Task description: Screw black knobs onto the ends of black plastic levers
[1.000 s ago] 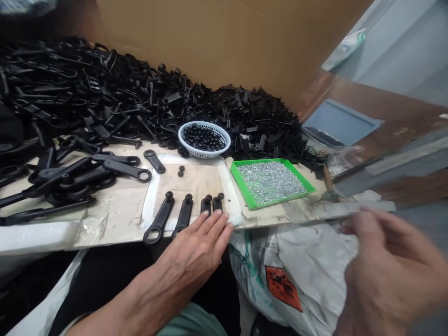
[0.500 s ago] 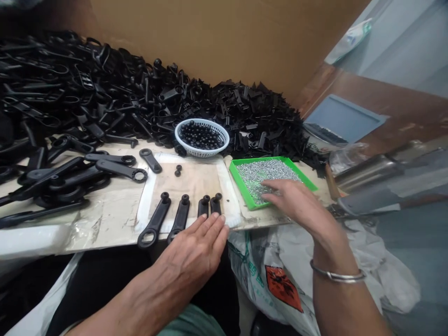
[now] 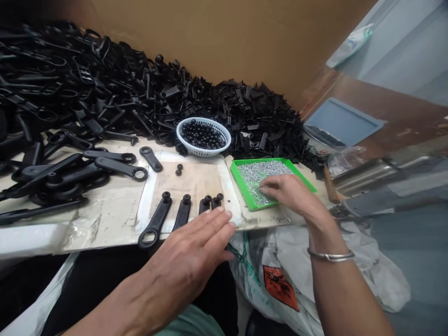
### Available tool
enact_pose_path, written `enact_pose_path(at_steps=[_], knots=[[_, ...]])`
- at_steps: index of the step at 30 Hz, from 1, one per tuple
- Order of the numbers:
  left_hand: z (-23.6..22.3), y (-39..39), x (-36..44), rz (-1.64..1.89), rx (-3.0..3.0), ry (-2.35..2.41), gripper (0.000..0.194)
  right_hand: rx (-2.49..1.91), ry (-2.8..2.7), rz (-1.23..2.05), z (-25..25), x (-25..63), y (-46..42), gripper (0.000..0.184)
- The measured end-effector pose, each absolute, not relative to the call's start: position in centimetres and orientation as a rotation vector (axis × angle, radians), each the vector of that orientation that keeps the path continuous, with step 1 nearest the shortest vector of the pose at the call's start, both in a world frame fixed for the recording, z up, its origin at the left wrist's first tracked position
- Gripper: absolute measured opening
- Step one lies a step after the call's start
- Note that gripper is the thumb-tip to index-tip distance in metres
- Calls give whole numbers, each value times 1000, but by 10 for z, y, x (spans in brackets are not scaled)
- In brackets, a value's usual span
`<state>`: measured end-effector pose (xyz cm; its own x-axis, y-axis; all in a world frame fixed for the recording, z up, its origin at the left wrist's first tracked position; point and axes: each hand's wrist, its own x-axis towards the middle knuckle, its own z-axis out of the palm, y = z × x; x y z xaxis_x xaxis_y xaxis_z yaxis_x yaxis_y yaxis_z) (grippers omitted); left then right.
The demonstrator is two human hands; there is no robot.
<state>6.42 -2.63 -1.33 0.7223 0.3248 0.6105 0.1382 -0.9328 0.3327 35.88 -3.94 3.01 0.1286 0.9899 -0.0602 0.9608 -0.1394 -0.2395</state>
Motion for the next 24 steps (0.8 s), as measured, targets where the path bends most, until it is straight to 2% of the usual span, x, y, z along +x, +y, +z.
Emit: enact_pose_path(at_steps=[5,9,11,16,19,24], knots=[[1,-31,57,905,2071,472,27,-2245,-1727,184,28,363,-46,22],[4,-32,61,592,1416,403,43,-2182,-1631,150,40,350,-50,25],[5,-33,64,505,1094,406,50,-2069,-1640,166,51,333,-55,23],[9,-37,70,474,391,436,46,-1567,-1980,289,69,266,-70,11],[10,-39,70,518,230,289,42,-1333,-2182,352,64,233,-74,19],[11,-38,64,580,137,291,41,-1270,-2283,342,53,224,-73,25]])
